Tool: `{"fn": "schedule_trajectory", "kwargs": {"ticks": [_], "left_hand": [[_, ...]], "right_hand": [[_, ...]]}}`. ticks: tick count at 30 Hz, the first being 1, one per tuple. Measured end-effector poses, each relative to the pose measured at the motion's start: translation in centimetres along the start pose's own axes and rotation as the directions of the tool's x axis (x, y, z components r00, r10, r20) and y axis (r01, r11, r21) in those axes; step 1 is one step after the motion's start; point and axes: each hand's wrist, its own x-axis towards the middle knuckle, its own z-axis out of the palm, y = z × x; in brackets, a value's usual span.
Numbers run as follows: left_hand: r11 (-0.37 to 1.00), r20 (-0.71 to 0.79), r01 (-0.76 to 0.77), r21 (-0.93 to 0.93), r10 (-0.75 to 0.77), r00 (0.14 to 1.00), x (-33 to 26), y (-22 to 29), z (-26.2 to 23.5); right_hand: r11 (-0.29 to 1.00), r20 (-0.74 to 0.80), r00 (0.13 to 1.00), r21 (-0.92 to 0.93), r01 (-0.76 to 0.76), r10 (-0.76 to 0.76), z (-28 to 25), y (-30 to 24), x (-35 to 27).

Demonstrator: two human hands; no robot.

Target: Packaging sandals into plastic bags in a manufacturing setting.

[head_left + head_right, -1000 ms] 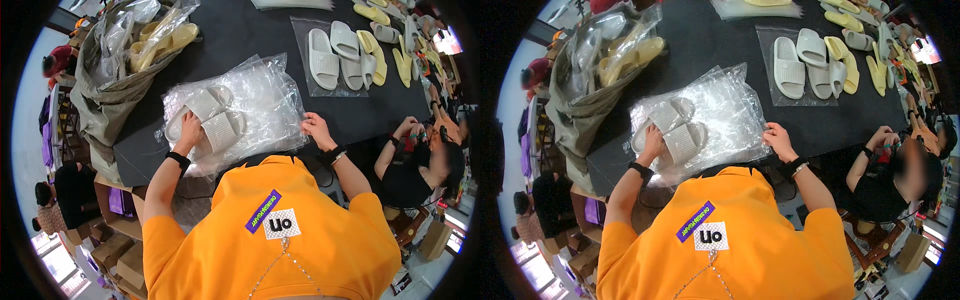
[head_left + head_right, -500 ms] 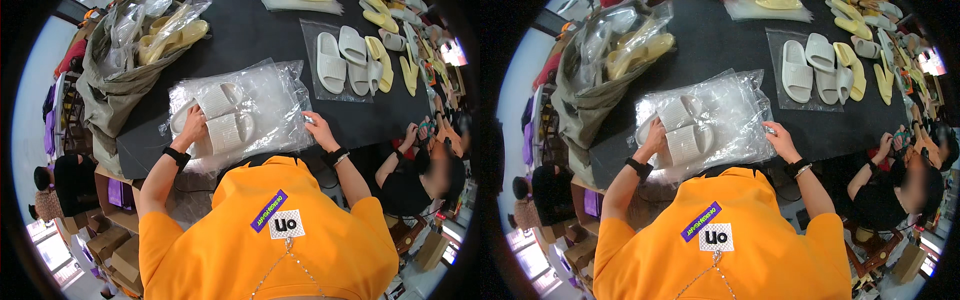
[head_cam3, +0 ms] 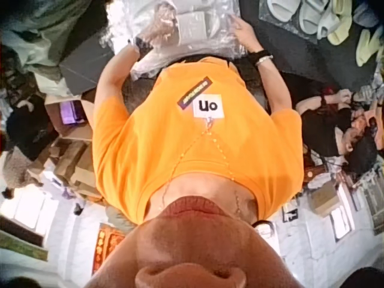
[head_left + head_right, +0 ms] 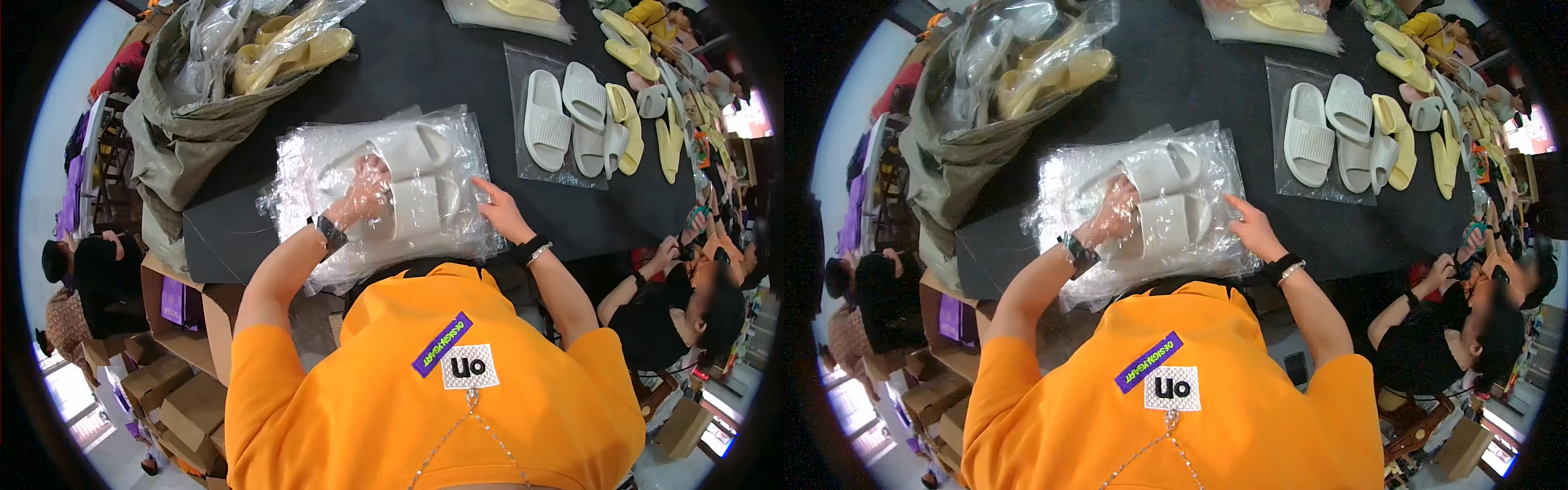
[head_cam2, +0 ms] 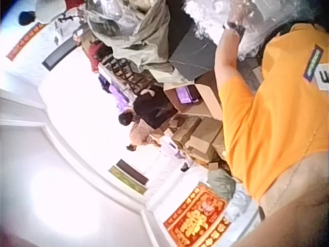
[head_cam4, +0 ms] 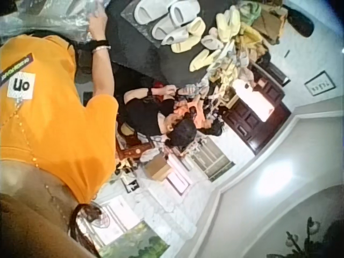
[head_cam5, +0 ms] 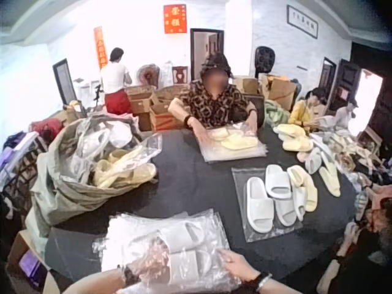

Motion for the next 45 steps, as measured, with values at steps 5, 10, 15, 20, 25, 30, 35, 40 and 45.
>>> {"fn": "schedule_trajectory", "kwargs": {"ticks": [5, 10, 15, 20, 25, 30, 35, 40, 45], "left_hand": [[0.999, 0.024, 0.011, -0.048, -0.01, 1.0, 1.1, -1.3, -0.4], [0.996, 0.092, 0.055, -0.068, -0.048, 0.995, 1.3, -0.9, -1.5], [0.996, 0.101, 0.048, -0.076, -0.04, 0.994, 0.7, -1.5, -0.7], [0.987, 0.254, 0.145, 0.07, -0.159, 0.954, -6.2, -6.3, -0.5], [0.92, 0.109, 0.381, 0.094, -0.389, 0.915, -13.3, -9.3, -6.8], [0.735, -0.113, 0.63, -0.25, -0.669, 0.735, -16.5, -14.8, -13.0], [0.96, -0.32, 0.231, -0.158, -0.271, 0.908, -7.2, -7.1, -19.8], [0.918, -0.018, -0.039, -0.394, 0.034, 0.999, 1.5, 0.7, -16.5], [0.889, 0.055, -0.005, -0.458, 0.034, 0.998, 6.2, 3.4, -4.8]], "right_hand": [[0.996, -0.116, 0.991, -0.062, -0.067, 0.059, -0.8, -0.5, -1.2], [0.78, -0.143, 0.947, -0.609, 0.145, -0.287, -0.2, -0.8, -1.1], [0.509, 0.199, 0.936, -0.796, 0.328, -0.291, 2.8, -1.4, 0.9], [0.475, 0.185, 0.982, -0.861, 0.18, -0.037, 1.8, 2.2, 1.5], [0.459, 0.157, 0.987, -0.874, 0.158, -0.041, 2.2, 2.6, 1.4], [0.417, 0.108, 0.994, -0.904, 0.092, 0.014, 2.6, -0.7, 1.0], [0.565, -0.008, 0.998, -0.824, -0.041, 0.06, 2.2, -4.3, 3.6], [0.61, -0.043, 0.998, -0.793, -0.006, -0.046, 1.1, -1.4, 7.9], [0.538, 0.179, 0.938, -0.78, 0.32, -0.298, 2.3, 2.7, 3.1]]}}
